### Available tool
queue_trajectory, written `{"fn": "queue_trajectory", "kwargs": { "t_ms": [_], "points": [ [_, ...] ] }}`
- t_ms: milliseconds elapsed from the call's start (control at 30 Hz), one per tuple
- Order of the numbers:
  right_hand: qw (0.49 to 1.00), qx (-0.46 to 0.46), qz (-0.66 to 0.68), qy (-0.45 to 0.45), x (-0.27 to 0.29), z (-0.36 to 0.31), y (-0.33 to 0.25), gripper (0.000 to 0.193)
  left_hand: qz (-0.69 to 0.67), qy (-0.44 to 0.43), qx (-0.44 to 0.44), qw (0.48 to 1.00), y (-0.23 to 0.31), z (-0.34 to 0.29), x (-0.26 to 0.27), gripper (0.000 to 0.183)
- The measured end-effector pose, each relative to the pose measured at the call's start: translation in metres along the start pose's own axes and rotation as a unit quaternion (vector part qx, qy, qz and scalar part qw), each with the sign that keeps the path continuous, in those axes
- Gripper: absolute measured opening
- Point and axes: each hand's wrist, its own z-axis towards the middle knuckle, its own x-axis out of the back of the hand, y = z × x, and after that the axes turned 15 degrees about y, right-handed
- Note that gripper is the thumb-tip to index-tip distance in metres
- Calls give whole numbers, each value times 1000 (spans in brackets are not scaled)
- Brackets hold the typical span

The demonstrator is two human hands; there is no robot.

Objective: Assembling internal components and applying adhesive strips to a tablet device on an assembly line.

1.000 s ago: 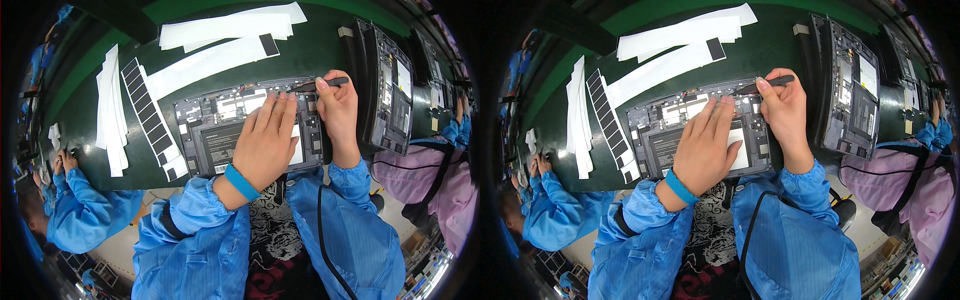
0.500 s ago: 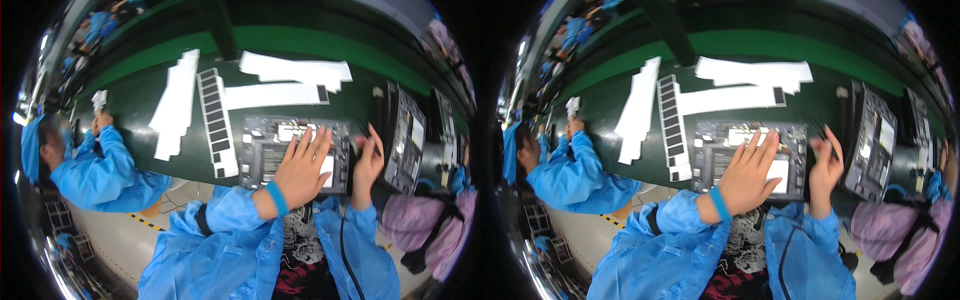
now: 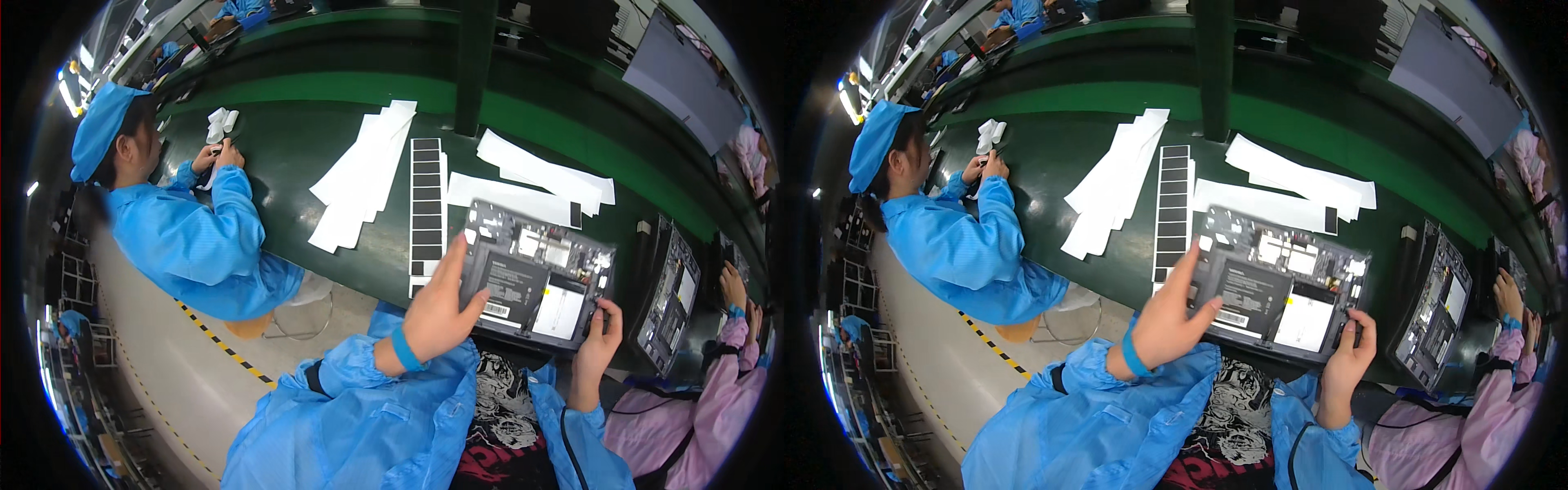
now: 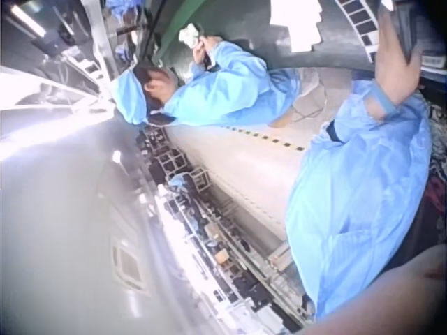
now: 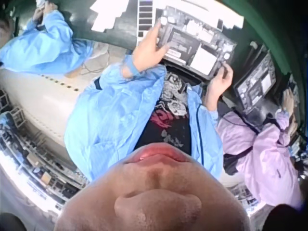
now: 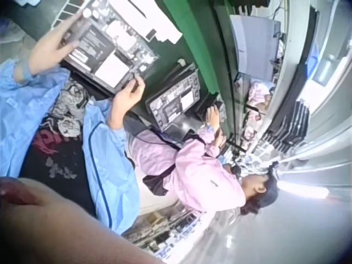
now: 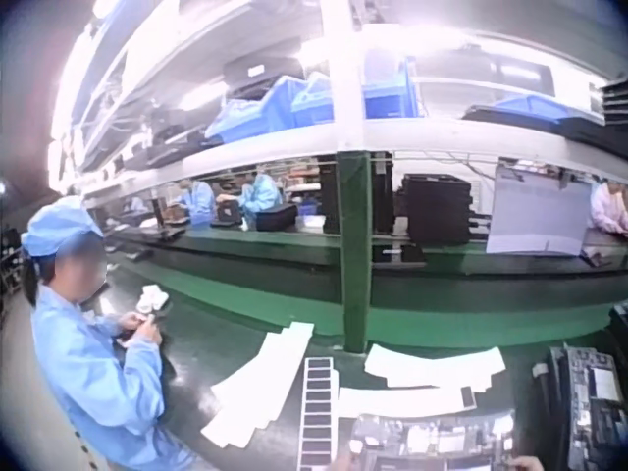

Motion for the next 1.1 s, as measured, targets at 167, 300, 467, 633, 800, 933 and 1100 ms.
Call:
{"fn": "queue_trajectory", "kwargs": {
  "t_ms": [167, 300, 467, 633, 800, 933, 1100],
  "points": [
    [991, 92, 38, -94, -110, -17, -97, 18, 48, 217, -46, 974, -17, 54, 105, 67],
    [955, 197, 85, -203, -260, -59, -93, 26, 140, 354, 28, 924, -104, 85, 203, 65],
    [959, 134, 29, -247, -366, -60, -49, 28, 269, 286, 76, 916, -208, 150, 231, 66],
    [936, 134, 4, -327, -367, -43, -32, 28, 328, 219, 74, 916, -249, 155, 219, 65],
    [930, 150, 64, -328, -207, -6, -98, 38, 146, 299, -58, 941, -88, 112, 136, 51],
    [980, 192, -22, -49, -27, 48, -95, 24, -112, -52, -96, 988, 48, 49, 13, 43],
    [932, 185, -258, 174, 161, 117, -50, 26, -267, -283, 35, 920, 77, 11, -155, 59]
  ]
}}
